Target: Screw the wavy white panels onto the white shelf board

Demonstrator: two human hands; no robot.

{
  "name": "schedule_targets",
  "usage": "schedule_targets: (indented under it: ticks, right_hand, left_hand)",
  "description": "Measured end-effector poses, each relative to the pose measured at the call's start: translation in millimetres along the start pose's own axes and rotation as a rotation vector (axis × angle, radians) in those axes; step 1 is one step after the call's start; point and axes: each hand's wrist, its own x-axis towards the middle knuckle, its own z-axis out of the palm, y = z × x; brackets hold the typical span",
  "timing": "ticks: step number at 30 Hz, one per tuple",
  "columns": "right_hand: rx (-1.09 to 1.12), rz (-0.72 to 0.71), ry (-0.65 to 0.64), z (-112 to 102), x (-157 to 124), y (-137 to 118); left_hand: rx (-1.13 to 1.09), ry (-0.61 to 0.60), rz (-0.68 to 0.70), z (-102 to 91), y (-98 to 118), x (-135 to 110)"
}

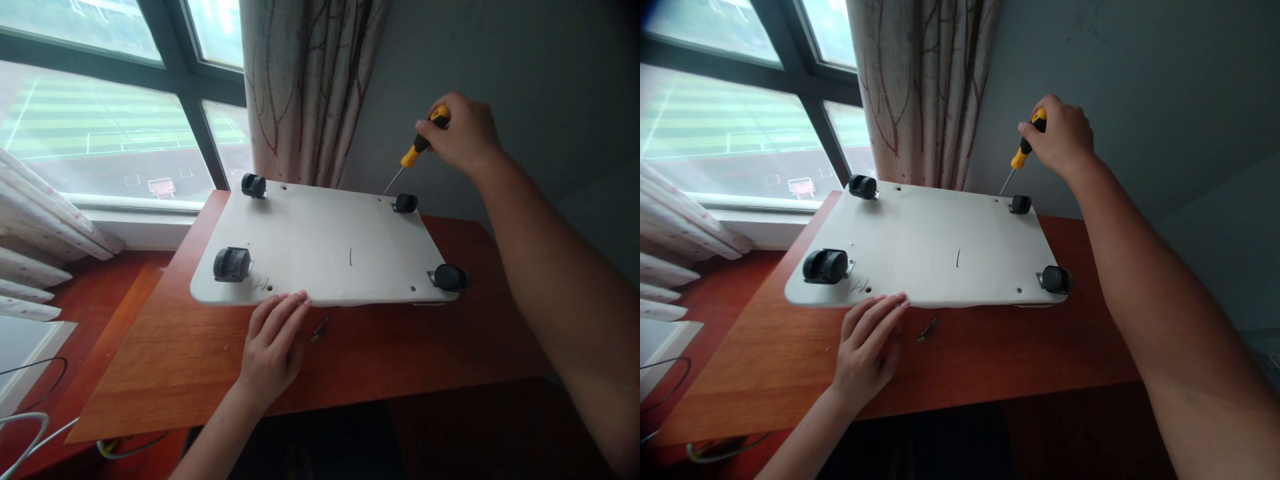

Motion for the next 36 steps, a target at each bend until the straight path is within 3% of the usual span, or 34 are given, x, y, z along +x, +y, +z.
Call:
schedule_targets:
  ticks: [3, 6, 10, 14, 20, 24, 29, 36]
  right_hand:
    - [-0.081, 0.042, -0.061, -22, -16, -28]
    - [0.120, 0.016, -0.077, -37, -47, -58]
    - [0.459, 0.058, -0.069, -50, -108, -91]
    - [0.635, 0.267, -0.003, -63, -175, -109]
    - [0.655, 0.602, 0.085, -72, -266, -100]
    - [0.650, 0.747, 0.081, -70, -307, -90]
    - [0.670, 0.836, 0.081, -71, -331, -83]
    - [0.722, 0.878, 0.068, -67, -344, -81]
  left_hand:
    - [-0.001, -0.001, -0.004, 0.2, 1, 0]
    - [-0.016, -0.003, -0.002, -0.6, 1, 1]
    - [-0.051, 0.049, 0.008, -4.8, 2, 1]
    - [-0.072, 0.109, 0.032, -10.0, 4, -1]
    - [-0.049, -0.100, 0.039, -8.5, 12, -11]
    - [0.109, -0.299, -0.055, -1.9, 17, -15]
    - [0.166, -0.448, -0.097, 7.2, 16, -21]
    - [0.108, -0.407, -0.134, 6.6, 15, -22]
